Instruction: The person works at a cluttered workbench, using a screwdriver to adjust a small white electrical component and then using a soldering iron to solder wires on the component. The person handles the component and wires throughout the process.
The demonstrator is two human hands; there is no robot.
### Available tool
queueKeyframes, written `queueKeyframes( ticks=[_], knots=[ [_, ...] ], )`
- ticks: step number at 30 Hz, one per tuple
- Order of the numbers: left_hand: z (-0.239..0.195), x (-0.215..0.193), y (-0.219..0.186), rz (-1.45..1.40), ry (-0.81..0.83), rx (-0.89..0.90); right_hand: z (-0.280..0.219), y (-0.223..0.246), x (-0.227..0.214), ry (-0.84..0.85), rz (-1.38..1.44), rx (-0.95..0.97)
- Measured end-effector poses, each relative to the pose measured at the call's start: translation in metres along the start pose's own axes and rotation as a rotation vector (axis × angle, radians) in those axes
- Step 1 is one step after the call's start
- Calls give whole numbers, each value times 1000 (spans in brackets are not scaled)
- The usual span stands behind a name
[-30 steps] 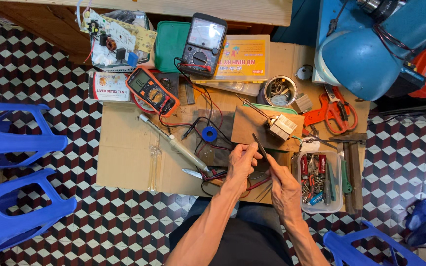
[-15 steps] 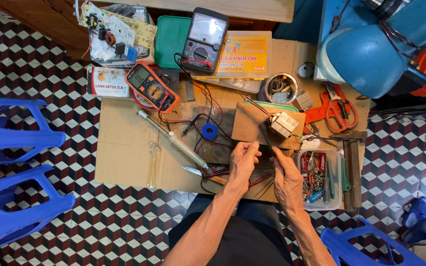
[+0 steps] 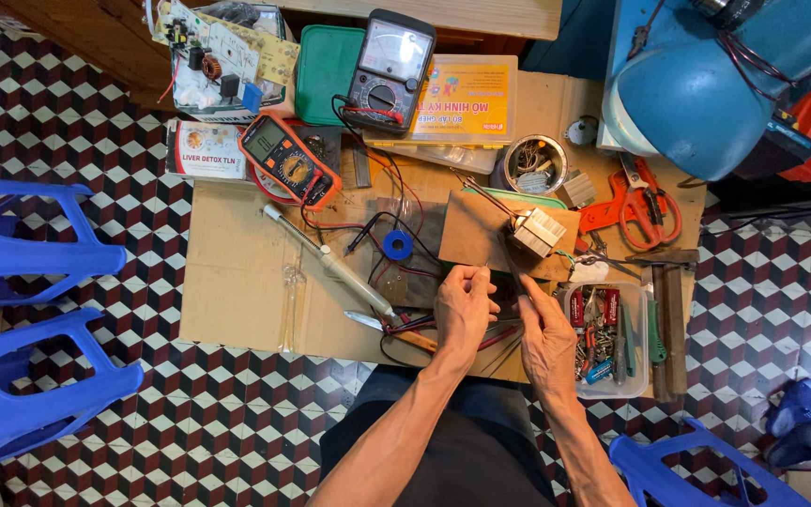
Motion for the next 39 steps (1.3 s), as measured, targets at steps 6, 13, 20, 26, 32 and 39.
queueKeyframes(
  ticks=[6, 13, 20, 26, 32, 39],
  knots=[
    [-5, 0, -8, 109, -15, 180, -3, -1, -2, -6, 13, -4],
    [0, -5, -6, 123, -5, 136, -1, 0, -3, 9, 46, -27],
    [5, -6, 0, 74, -11, 174, -19, 5, -3, 87, 19, -205],
    [2, -6, -1, 109, -67, 173, -1, 14, 13, 59, -5, -236],
    [-5, -1, -7, 107, -115, 202, -9, 20, 8, 37, -114, -141],
    [-4, -2, -7, 170, -118, 223, -46, -11, -17, -44, -196, -134]
  ],
)
Point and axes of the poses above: each hand's wrist, its own z-axis towards the middle knuckle, its own x-axis out of the palm, y = z × x, the point moved 4 cm from there along z, towards the middle knuckle, and after that the axes turned 7 degrees about -x, right-handed, at the moved point
